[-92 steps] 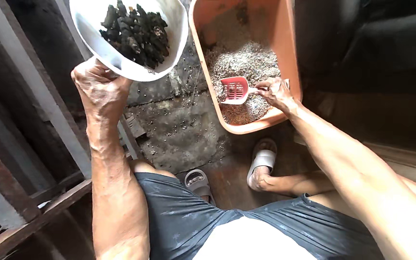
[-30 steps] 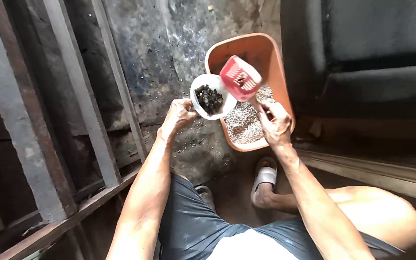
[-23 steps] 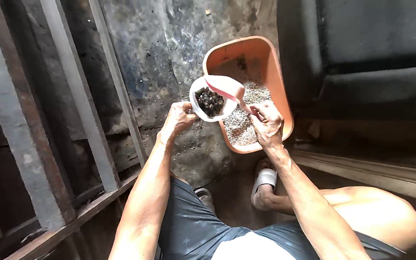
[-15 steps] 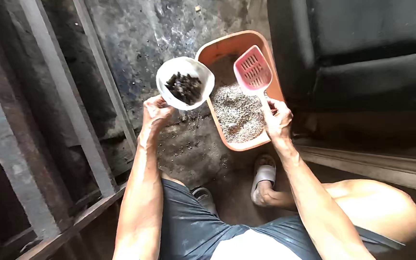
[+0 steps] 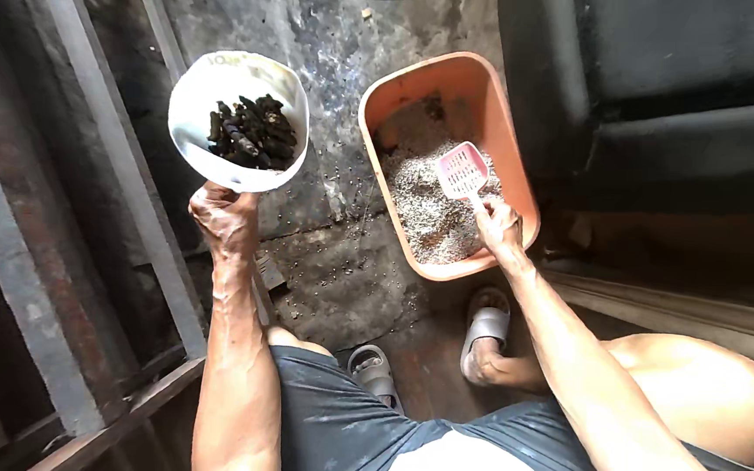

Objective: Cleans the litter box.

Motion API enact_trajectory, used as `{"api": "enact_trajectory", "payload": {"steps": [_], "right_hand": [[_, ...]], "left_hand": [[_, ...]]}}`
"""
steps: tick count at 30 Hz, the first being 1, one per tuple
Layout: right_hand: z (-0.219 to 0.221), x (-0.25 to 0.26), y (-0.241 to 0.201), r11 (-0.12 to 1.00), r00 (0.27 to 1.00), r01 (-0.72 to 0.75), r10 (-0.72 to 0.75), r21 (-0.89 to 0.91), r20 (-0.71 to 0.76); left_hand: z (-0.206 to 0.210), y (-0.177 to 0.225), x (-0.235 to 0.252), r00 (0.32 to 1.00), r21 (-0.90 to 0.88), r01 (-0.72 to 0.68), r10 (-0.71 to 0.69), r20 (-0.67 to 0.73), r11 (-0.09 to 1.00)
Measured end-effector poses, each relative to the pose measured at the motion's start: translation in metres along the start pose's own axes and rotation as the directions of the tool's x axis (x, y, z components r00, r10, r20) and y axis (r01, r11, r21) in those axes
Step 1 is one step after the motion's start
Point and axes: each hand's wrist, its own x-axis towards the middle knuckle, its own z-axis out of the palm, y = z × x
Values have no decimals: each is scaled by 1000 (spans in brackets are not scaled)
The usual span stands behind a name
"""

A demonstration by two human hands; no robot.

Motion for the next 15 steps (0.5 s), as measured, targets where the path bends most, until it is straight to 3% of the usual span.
{"api": "enact_trajectory", "payload": {"steps": [8,15], "right_hand": [[3,108,-77,910,987,91,-28,-405,158],[22,152,-104,857,954,196,-54,-477,294]], "left_hand": [[-32,15,-23,999,85,18,-16,-33,996],[-62,5,-54,999,288,22,-14,-32,957]]}}
